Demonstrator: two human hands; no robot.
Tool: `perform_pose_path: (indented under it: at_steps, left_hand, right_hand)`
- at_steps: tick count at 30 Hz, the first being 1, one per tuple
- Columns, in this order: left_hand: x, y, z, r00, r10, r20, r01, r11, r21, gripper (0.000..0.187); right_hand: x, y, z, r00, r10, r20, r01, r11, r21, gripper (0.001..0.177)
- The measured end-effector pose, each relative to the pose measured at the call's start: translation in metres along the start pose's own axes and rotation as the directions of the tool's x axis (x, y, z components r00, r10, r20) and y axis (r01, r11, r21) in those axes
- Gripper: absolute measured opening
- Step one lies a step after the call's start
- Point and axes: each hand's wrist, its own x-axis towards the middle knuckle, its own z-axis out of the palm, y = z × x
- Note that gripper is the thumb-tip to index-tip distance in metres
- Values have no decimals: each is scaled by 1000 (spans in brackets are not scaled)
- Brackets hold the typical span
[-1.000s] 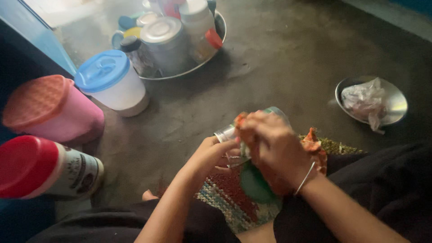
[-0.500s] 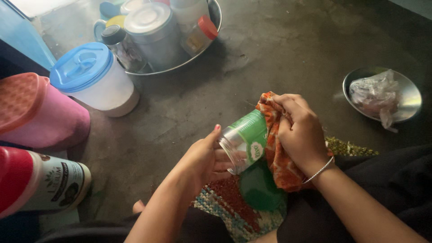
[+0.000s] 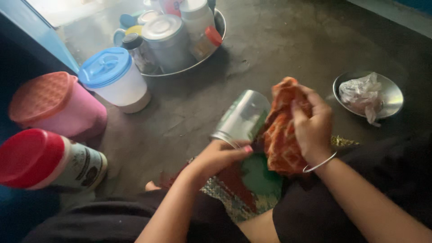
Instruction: The person sits on a mat and wipes the exterior of a blue plastic container and a clear cylindrical jar using a patterned cloth. They handle the containers one at a time, rotating them to clean all sides before setting them aside.
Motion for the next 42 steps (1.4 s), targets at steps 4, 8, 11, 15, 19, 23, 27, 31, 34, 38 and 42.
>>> perform_pose_path:
  at_steps: [4, 8, 11, 15, 19, 23, 27, 31, 34, 38, 42]
  left_hand:
    - [-13, 4, 1, 998, -55, 1, 55, 996, 67, 59]
    - [-30, 16, -11, 933, -316, -172, 275, 935, -225, 64]
    - [-31, 17, -14, 918, -346, -194, 271, 903, -333, 56]
    - [-22, 2, -9, 993, 65, -102, -93, 950, -299, 31]
    - [3, -14, -8, 993, 23, -116, -43, 984, -173, 27]
    - [24, -19, -20, 994, 16, -111, -26, 995, -92, 24]
    - [30, 4, -26, 972, -219, -86, 221, 975, 17, 29]
    - [20, 24, -20, 972, -236, 21, 237, 965, -115, 47]
    - [22, 37, -23, 935, -352, 29, 347, 901, -260, 56]
    - [27, 38, -29, 933, -360, -27, 314, 845, -433, 53]
    - [27, 20, -32, 960, -231, -159, 136, 879, -456, 35]
  right_hand:
    - [-30, -43, 2, 912, -320, 257, 349, 934, -74, 46]
    - [-47, -65, 7, 735, -548, 398, 593, 805, 15, 43]
    - [-49, -69, 13, 653, -617, 440, 668, 742, 50, 43]
    - [-53, -62, 21, 592, -638, 492, 711, 701, 53, 49]
    - [-46, -46, 33, 628, -532, 568, 669, 742, -45, 50]
    - [-37, -32, 49, 696, -470, 544, 628, 765, -142, 39]
    - [-2, 0, 49, 837, -372, 401, 502, 813, -294, 32]
    - [23, 34, 33, 947, -235, 220, 297, 901, -316, 48]
    - [27, 43, 36, 942, -276, 190, 331, 857, -395, 44]
    - [28, 47, 38, 949, -253, 186, 307, 877, -369, 43]
    - [23, 52, 38, 947, -243, 212, 298, 909, -290, 46]
